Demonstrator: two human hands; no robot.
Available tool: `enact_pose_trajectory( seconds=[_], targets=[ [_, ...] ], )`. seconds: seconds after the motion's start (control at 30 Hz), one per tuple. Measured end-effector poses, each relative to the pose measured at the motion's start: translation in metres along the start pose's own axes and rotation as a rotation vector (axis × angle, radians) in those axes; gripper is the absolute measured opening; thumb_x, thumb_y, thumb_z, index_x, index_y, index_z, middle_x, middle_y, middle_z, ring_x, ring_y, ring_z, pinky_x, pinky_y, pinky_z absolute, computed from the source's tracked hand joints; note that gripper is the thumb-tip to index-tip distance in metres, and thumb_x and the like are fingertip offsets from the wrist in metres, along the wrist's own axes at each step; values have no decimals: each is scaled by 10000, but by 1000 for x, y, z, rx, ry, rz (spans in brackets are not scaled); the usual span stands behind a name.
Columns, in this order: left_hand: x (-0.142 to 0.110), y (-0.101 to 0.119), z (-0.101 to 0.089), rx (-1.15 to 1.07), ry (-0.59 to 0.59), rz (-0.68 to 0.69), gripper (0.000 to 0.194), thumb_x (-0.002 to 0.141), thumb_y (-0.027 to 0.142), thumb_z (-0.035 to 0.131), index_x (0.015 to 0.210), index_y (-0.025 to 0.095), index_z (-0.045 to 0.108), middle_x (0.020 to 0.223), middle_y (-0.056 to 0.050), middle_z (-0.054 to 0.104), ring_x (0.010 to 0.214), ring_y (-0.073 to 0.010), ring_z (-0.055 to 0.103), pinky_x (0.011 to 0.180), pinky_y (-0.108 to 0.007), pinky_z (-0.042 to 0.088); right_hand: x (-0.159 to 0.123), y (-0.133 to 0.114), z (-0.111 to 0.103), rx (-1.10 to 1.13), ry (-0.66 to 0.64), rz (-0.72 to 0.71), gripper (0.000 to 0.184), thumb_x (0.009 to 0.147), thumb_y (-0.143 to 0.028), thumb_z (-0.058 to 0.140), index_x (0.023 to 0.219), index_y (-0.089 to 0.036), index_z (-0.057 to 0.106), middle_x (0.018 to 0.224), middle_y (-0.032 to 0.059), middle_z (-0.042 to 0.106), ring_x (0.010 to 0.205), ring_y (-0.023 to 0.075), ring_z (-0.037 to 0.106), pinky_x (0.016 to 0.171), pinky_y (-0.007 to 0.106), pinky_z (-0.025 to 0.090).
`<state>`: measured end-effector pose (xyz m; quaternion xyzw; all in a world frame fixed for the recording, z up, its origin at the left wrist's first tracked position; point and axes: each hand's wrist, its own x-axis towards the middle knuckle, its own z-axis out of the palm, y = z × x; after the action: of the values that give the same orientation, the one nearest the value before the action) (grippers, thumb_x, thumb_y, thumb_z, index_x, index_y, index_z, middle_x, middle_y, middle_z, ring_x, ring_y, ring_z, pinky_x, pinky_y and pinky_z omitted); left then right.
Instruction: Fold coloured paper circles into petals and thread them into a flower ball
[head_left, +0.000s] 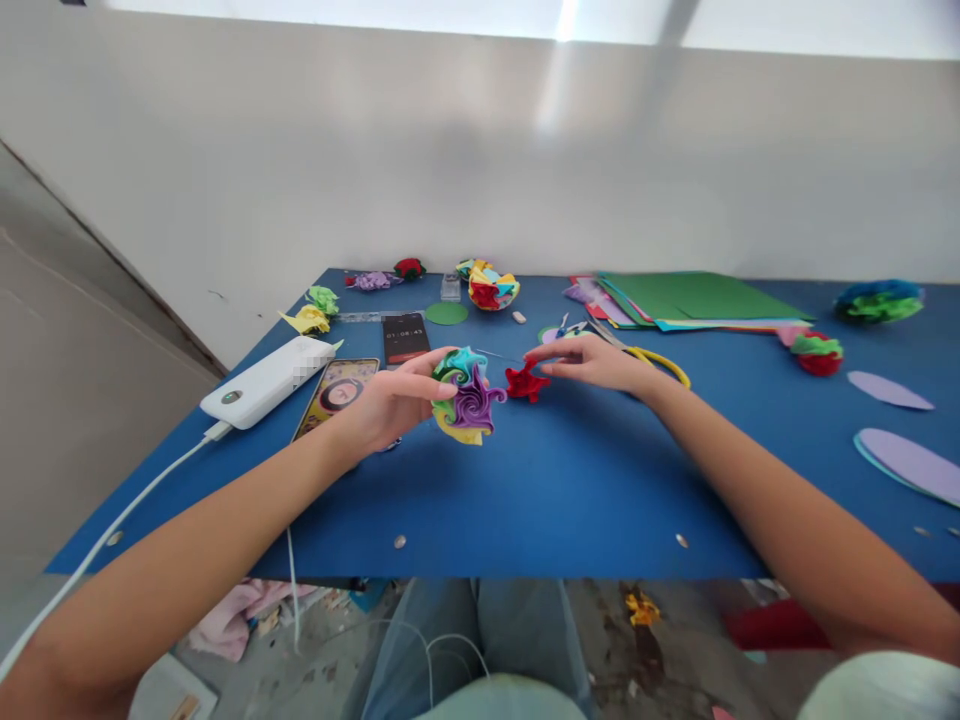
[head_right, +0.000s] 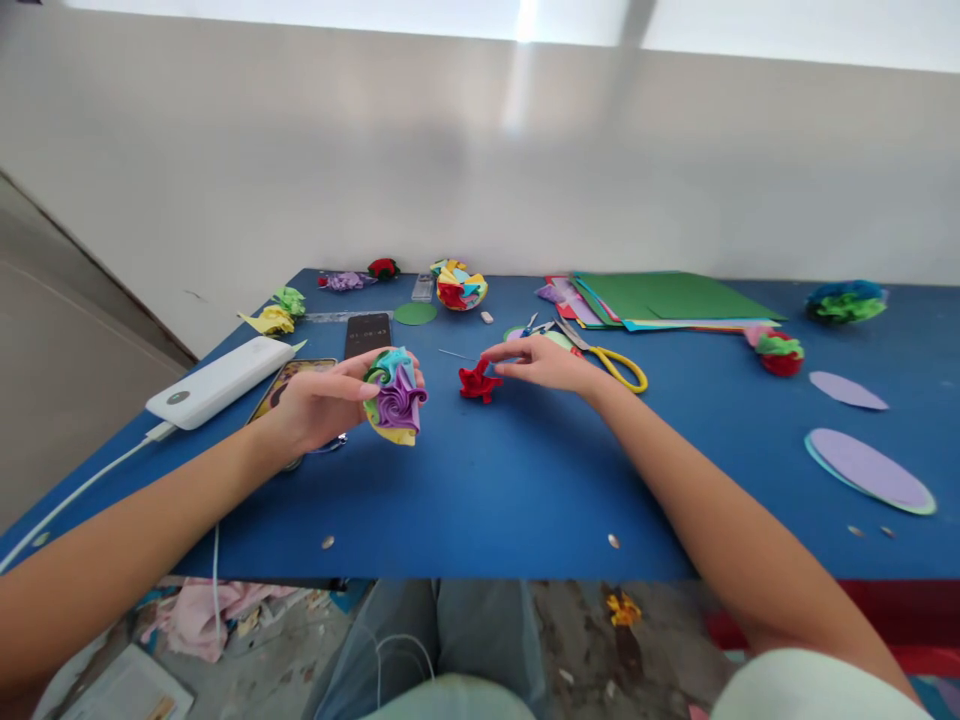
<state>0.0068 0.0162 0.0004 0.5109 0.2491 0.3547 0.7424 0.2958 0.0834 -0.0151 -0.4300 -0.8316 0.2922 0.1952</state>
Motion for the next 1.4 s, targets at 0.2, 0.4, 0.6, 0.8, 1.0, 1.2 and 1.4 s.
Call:
enact_pose_trajectory(
  seconds=[0.2, 0.4, 0.6, 0.8, 1.0, 1.2, 1.4],
  targets=[
    [-1, 0, 1, 1, -29, -19, 427, 645, 183, 605, 1070, 171, 558, 912, -55, 597, 766, -182, 565, 728, -320, 455, 5, -5, 26, -75, 132, -146, 253, 770, -329, 568, 967, -205, 667, 939, 26, 686, 860, 171, 618, 729, 279, 476],
    [-1, -2, 1, 25, -139, -56, 390, 649, 165, 604, 1033, 143, 540, 994, -94, 603, 830, -201, 569, 734, -314, 467, 9, -8, 49, -131, 355, -220, 195, 825, -213, 439, 861, -154, 621, 847, 82, 643, 812, 188, 564, 774, 342, 434],
    [0, -5, 3, 36, -170, -73, 468, 620, 123, 633, 1072, 163, 517, 1029, -86, 593, 883, -195, 574, 786, -306, 456, 1, -30, 50, -9, 488, -218, 215, 867, -222, 402, 1052, -173, 500, 833, 58, 625, 764, 162, 577, 745, 329, 454],
    [4, -13, 4, 90, -150, -74, 526, 596, 102, 668, 1094, 182, 521, 1014, -64, 587, 889, -173, 569, 753, -268, 461, -20, -65, 44, 530, 309, -141, 199, 833, -360, 517, 870, -167, 544, 805, 42, 632, 681, 136, 601, 627, 268, 485],
    [6, -26, 8, 64, -159, -121, 495, 589, 69, 684, 1046, 182, 529, 932, -36, 569, 809, -135, 567, 727, -260, 469, -34, -80, 50, 249, 193, -203, 189, 870, -312, 469, 861, -158, 578, 763, 17, 607, 665, 95, 530, 612, 206, 437],
    [3, -20, 12, 35, -117, -134, 435, 620, 89, 666, 1020, 192, 530, 942, -26, 563, 833, -132, 560, 726, -250, 465, -33, -75, 43, 576, 118, -77, 189, 810, -344, 567, 808, -156, 559, 676, -9, 574, 568, 68, 515, 529, 185, 430],
    [11, -22, 5, 180, -122, -109, 474, 558, 45, 588, 1012, 164, 519, 908, -32, 574, 795, -131, 560, 674, -226, 454, -27, -60, 41, 788, -143, 81, 272, 639, -268, 726, 852, -147, 608, 703, 12, 649, 565, 106, 591, 502, 207, 458]
  ],
)
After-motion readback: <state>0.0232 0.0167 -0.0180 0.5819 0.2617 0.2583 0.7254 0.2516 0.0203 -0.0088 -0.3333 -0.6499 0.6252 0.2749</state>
